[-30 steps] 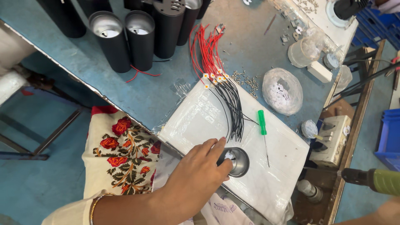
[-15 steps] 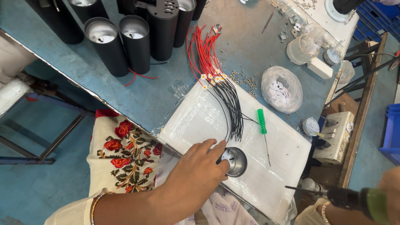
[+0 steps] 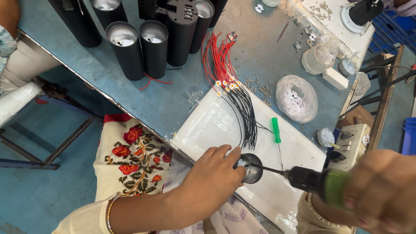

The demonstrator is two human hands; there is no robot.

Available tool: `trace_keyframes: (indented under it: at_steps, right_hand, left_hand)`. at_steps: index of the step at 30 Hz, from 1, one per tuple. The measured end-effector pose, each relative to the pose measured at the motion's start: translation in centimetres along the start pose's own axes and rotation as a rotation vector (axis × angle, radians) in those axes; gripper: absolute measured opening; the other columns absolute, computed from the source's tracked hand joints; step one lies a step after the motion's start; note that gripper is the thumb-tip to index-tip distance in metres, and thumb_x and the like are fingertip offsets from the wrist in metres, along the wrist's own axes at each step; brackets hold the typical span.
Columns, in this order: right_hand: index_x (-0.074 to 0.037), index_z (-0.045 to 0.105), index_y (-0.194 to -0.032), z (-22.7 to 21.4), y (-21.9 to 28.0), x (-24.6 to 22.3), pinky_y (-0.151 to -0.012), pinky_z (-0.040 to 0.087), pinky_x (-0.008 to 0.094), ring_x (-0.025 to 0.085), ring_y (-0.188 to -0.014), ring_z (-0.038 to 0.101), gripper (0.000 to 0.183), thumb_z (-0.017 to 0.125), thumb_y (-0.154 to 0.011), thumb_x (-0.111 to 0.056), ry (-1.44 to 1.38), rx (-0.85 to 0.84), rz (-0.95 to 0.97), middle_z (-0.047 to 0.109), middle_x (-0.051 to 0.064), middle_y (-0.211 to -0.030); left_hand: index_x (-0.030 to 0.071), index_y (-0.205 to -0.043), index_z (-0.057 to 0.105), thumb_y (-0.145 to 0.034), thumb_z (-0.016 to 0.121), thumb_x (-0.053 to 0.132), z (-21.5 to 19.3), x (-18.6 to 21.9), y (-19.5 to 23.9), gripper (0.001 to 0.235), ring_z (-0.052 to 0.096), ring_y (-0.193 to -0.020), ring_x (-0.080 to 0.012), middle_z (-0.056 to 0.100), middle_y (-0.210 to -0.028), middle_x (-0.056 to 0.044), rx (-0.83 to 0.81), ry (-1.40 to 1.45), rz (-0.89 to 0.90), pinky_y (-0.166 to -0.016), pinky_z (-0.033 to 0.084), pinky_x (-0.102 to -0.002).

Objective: The person inserts a white plastic component into a black cylindrical housing, threads a black wire through it, and secures the assembly using a green electric screwdriver. The person repeats this process with additional components on a workbench with multiple similar housings and wires.

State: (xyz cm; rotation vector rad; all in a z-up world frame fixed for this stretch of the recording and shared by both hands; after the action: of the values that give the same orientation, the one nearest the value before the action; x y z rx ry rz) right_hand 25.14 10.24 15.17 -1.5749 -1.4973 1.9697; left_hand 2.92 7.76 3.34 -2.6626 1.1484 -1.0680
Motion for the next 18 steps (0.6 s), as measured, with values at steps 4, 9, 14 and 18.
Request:
trace_keyframes:
  at_steps: [4, 9, 14, 18]
  right_hand:
    - [-0.012, 0.057, -0.110, 3.2, -2.1, 1.0, -0.056, 0.064, 0.034, 0.015, -0.054, 0.073, 0.015, 0.057, -0.102, -0.025, -0.039, -0.048, 0.133, 0.071, 0.000, -0.069]
    - [-0.012, 0.052, -0.107, 6.7, -5.2, 2.0, -0.058, 0.060, 0.041, 0.023, -0.057, 0.070, 0.016, 0.056, -0.103, -0.027, 0.012, -0.164, 0.299, 0.069, 0.006, -0.066]
    - [-0.010, 0.050, -0.098, 7.5, -6.0, 2.3, -0.057, 0.058, 0.041, 0.021, -0.051, 0.070, 0.017, 0.061, -0.099, -0.023, 0.038, -0.055, 0.371, 0.066, 0.006, -0.062]
    - [-0.009, 0.049, -0.097, 7.5, -5.5, 2.2, -0.055, 0.057, 0.041, 0.022, -0.051, 0.069, 0.018, 0.058, -0.101, -0.024, 0.035, -0.099, 0.401, 0.065, 0.007, -0.062]
  left_hand:
    - [0.001, -0.089, 0.072, -0.081, 0.072, 0.017, -0.2, 0.0, -0.1, 0.018, 0.056, -0.118, -0.0394, 0.064, -0.118, -0.023, 0.017, 0.007, 0.010, -0.095, 0.044, -0.047]
    - [0.002, -0.088, 0.071, -0.081, 0.072, 0.017, -0.1, -0.1, -0.1, 0.017, 0.057, -0.115, -0.0363, 0.063, -0.111, -0.020, 0.004, 0.017, -0.006, -0.092, 0.045, -0.046]
    - [0.003, -0.088, 0.070, -0.081, 0.072, 0.018, -0.1, 0.0, -0.1, 0.016, 0.057, -0.113, -0.0354, 0.063, -0.110, -0.019, 0.019, 0.001, 0.002, -0.093, 0.045, -0.045]
    - [0.002, -0.089, 0.070, -0.082, 0.072, 0.017, 0.0, 0.1, 0.0, 0.017, 0.056, -0.117, -0.0370, 0.063, -0.114, -0.022, 0.009, -0.006, 0.000, -0.094, 0.044, -0.046]
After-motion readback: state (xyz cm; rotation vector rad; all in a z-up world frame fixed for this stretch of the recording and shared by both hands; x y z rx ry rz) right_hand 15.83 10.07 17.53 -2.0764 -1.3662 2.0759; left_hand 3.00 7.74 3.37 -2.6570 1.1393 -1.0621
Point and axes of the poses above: each hand's wrist, its own y-axis away from the middle knuckle, its own z-axis out of the palm, x = y × z, the point moved 8 cm from there along -y, towards the middle knuckle
